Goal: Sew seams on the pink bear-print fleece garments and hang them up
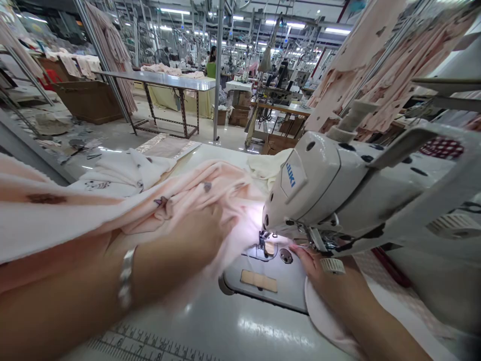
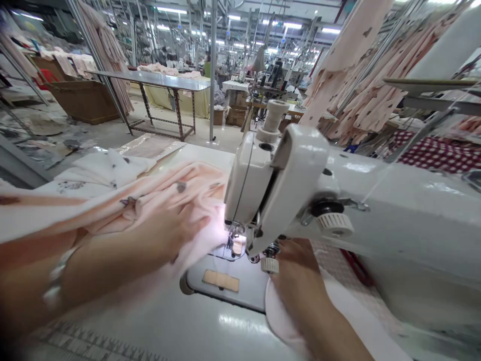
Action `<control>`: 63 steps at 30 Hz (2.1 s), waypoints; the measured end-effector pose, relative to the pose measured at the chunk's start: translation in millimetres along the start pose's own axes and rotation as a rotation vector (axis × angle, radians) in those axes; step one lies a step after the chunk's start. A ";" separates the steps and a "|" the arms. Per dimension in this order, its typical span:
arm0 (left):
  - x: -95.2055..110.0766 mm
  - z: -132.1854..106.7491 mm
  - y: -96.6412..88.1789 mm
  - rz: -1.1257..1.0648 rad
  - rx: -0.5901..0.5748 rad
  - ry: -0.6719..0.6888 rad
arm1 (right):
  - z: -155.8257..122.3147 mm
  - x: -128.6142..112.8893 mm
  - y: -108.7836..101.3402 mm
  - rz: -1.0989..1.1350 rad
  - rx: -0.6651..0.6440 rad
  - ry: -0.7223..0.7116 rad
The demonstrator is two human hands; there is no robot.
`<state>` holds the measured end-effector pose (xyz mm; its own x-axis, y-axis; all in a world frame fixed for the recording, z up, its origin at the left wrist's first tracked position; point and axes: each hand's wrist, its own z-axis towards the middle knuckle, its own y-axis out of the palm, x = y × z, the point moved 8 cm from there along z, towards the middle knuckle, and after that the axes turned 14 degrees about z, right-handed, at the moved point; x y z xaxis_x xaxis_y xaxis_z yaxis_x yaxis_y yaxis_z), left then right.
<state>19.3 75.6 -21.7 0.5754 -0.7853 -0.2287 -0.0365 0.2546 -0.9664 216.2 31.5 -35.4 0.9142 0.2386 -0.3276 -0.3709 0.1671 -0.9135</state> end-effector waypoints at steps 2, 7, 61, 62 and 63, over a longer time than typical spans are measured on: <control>22.0 -22.9 1.3 0.104 -0.101 0.005 | -1.8 -6.1 -4.8 -0.008 -0.007 -0.023; 72.0 -21.3 -37.1 0.018 0.008 0.107 | -7.0 -37.7 -5.2 0.065 -0.051 -0.120; 7.3 41.2 -5.1 -0.128 0.241 -0.014 | -12.9 -28.0 22.2 0.177 -0.193 0.058; 3.5 41.0 -4.5 -0.100 0.236 -0.065 | -13.2 -26.2 23.3 0.181 -0.185 0.044; -1.5 41.5 -3.9 -0.075 0.220 -0.090 | -13.1 -24.8 23.9 0.188 -0.174 0.025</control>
<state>52.5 99.2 -12.7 0.6408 -0.7555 -0.1361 0.1819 0.3217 -0.9292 186.9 17.1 -52.3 0.8365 0.2256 -0.4993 -0.5030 -0.0451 -0.8631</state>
